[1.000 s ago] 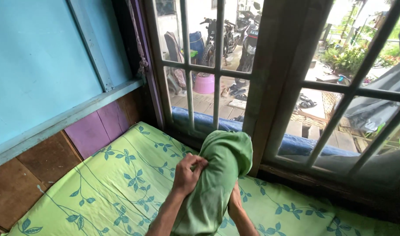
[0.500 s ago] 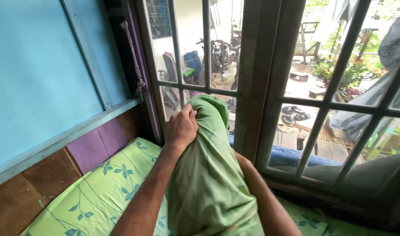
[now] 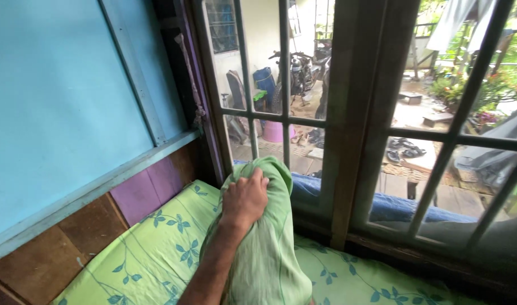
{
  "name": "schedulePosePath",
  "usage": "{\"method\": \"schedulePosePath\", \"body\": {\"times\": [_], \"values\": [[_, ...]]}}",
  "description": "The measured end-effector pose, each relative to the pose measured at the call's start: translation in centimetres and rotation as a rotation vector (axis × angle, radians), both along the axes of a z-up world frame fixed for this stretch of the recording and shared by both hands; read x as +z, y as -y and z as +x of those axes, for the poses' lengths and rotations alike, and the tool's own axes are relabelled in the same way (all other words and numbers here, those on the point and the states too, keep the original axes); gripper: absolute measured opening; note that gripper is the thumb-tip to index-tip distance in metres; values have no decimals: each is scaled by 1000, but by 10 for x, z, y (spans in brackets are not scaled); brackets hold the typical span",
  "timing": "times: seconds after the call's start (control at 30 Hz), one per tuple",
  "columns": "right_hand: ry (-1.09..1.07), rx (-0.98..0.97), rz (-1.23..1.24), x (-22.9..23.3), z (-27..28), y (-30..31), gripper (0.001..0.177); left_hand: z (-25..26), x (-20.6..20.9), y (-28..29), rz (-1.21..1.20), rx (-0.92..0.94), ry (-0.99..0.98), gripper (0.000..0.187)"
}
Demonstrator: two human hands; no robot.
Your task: The person inserts a rolled blue pillow into a light green pillowcase, pulls the fabric over the pillow, and ties the drawstring at both ends to secure it.
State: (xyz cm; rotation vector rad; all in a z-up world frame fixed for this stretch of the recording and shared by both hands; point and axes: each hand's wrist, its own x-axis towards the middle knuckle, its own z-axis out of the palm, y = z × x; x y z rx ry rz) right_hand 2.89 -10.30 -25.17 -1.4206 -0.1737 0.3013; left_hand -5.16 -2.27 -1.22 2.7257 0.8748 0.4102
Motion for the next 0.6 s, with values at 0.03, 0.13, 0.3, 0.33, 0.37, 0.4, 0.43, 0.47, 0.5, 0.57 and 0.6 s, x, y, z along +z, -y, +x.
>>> {"method": "schedulePosePath", "body": {"times": [0.03, 0.13, 0.3, 0.33, 0.37, 0.4, 0.43, 0.47, 0.5, 0.57, 0.6], "values": [[6, 4, -4, 7, 0, -7, 64, -2, -9, -4, -14, -5, -23, 39], [17, 13, -32, 21, -1, -26, 63, -10, -36, -43, -128, 10, -21, 40], [38, 16, -87, 42, -3, -45, 61, -13, -94, -91, -175, 20, 86, 35], [45, 14, -95, 50, -6, -48, 61, -12, -106, -97, -148, 8, 168, 30], [44, 12, -96, 56, -6, -53, 61, -15, -108, -100, -149, 6, 167, 30], [146, 49, -16, 62, -6, -57, 56, -18, -111, -102, -143, -11, 182, 29], [249, 85, 66, 70, -7, -61, 52, -21, -112, -105, -134, -30, 198, 28], [247, 82, 68, 79, -13, -64, 52, -28, -111, -110, -133, -33, 196, 28], [246, 130, 66, 87, -19, -65, 48, -35, -113, -113, -127, -43, 228, 28], [248, 180, 65, 92, -25, -74, 43, -50, -113, -120, -120, -52, 264, 28], [318, 140, 51, 89, -25, -81, 32, -59, -113, -124, -129, -65, 281, 27]]}}
